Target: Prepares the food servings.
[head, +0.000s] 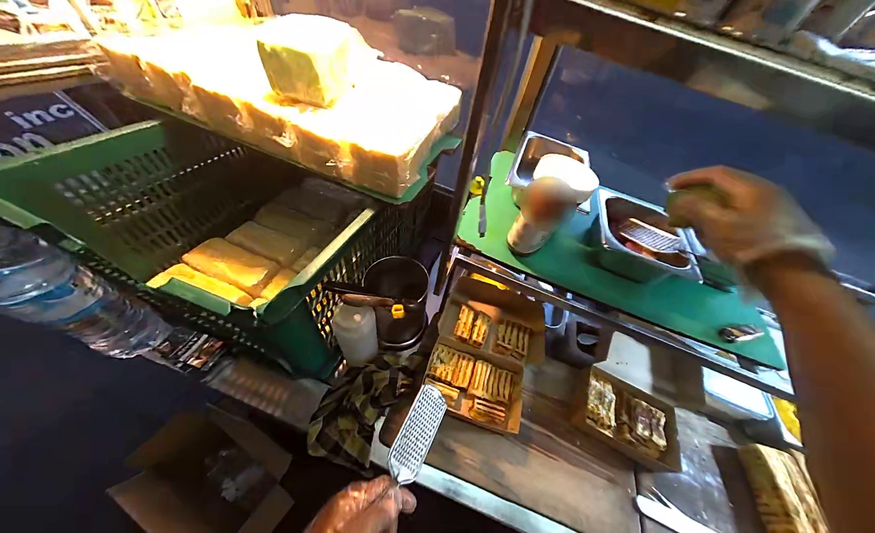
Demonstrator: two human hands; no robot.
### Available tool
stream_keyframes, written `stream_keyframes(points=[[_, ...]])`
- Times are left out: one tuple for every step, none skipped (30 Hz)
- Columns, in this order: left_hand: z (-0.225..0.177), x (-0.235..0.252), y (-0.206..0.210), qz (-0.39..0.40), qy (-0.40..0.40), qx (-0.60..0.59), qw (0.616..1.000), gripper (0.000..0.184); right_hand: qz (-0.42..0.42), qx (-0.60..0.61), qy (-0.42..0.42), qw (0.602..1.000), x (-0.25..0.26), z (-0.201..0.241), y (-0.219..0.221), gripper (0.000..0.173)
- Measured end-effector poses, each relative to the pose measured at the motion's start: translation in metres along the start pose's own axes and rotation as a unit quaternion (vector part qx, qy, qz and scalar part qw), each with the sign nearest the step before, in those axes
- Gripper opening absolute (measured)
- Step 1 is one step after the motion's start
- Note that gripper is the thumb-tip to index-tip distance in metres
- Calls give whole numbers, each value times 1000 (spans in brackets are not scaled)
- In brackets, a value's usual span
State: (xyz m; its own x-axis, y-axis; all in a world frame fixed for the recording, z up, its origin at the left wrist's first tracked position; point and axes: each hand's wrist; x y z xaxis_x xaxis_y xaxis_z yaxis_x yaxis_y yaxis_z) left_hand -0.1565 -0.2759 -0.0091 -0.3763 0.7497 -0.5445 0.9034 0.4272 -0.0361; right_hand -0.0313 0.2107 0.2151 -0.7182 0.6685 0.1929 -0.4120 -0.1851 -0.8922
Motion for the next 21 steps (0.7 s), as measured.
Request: stream_keyframes(points=[[-3, 8, -3, 13, 0, -3, 1000, 32, -65, 83, 8, 994, -35, 13, 11, 34], [-5, 18, -2, 23, -1, -12, 1000, 31, -98, 172, 14, 980, -72, 24, 36, 35], [-8, 29, 1, 30, -7, -26, 999, 29, -104, 255, 25, 961, -109, 34, 74, 34], [-10, 43, 8, 35, -7, -38, 999, 28, -92, 318, 49, 942, -139, 46, 119, 32], [-12, 58, 17, 33, -7, -46, 998, 26, -64, 354, 85, 929, -160, 61, 165, 30], [-16, 71, 28, 21, -6, -48, 999, 24, -24, 378, 134, 916, -171, 73, 206, 29], [-19, 85, 36, 5, 4, -43, 999, 24, -4, 405, 181, 896, -172, 82, 243, 28], [-21, 98, 44, -17, 11, -46, 999, 24, -5, 421, 223, 879, -170, 86, 274, 28], [-22, 106, 52, -41, 9, -53, 998, 24, -17, 423, 258, 869, -168, 87, 298, 29], [-23, 112, 57, -58, -1, -51, 997, 24, -32, 409, 279, 868, -165, 87, 315, 30], [-25, 116, 60, -72, -13, -39, 997, 24, -49, 374, 286, 881, -162, 88, 327, 30], [-27, 120, 62, -78, -25, -20, 996, 27, -62, 334, 289, 895, -157, 90, 336, 29], [-29, 123, 62, -74, -34, 7, 997, 30, -67, 298, 295, 906, -152, 91, 342, 29], [-30, 126, 60, -64, -41, 39, 996, 35, -56, 269, 303, 912, -147, 93, 347, 30], [-30, 129, 58, -55, -45, 68, 995, 39, -53, 240, 302, 921, -145, 93, 353, 32], [-31, 130, 54, -47, -47, 105, 992, 40, -58, 216, 297, 928, -146, 93, 361, 32], [-32, 130, 49, -37, -46, 142, 988, 41, -78, 200, 285, 934, -150, 95, 369, 29], [-32, 130, 44, -29, -42, 171, 984, 41, -106, 186, 265, 940, -154, 98, 377, 26], [-31, 130, 40, -18, -35, 196, 980, 42, -122, 176, 256, 943, -155, 102, 383, 24], [-29, 128, 37, -6, -23, 220, 975, 43, -114, 158, 262, 945, -154, 105, 387, 24], [-25, 127, 36, -1, -6, 237, 971, 43, -91, 129, 274, 949, -150, 105, 391, 25]])
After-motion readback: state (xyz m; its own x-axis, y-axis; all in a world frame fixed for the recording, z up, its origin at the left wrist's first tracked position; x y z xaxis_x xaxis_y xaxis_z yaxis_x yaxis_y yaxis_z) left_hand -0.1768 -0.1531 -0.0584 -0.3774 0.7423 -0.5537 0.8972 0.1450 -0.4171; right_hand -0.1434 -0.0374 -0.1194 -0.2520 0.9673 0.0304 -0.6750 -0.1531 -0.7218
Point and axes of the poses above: each hand's wrist, its own x-axis towards the middle knuckle, its own y-axis out of the palm, z = x × y, and after that the axes turned 1 degree about x, right-handed
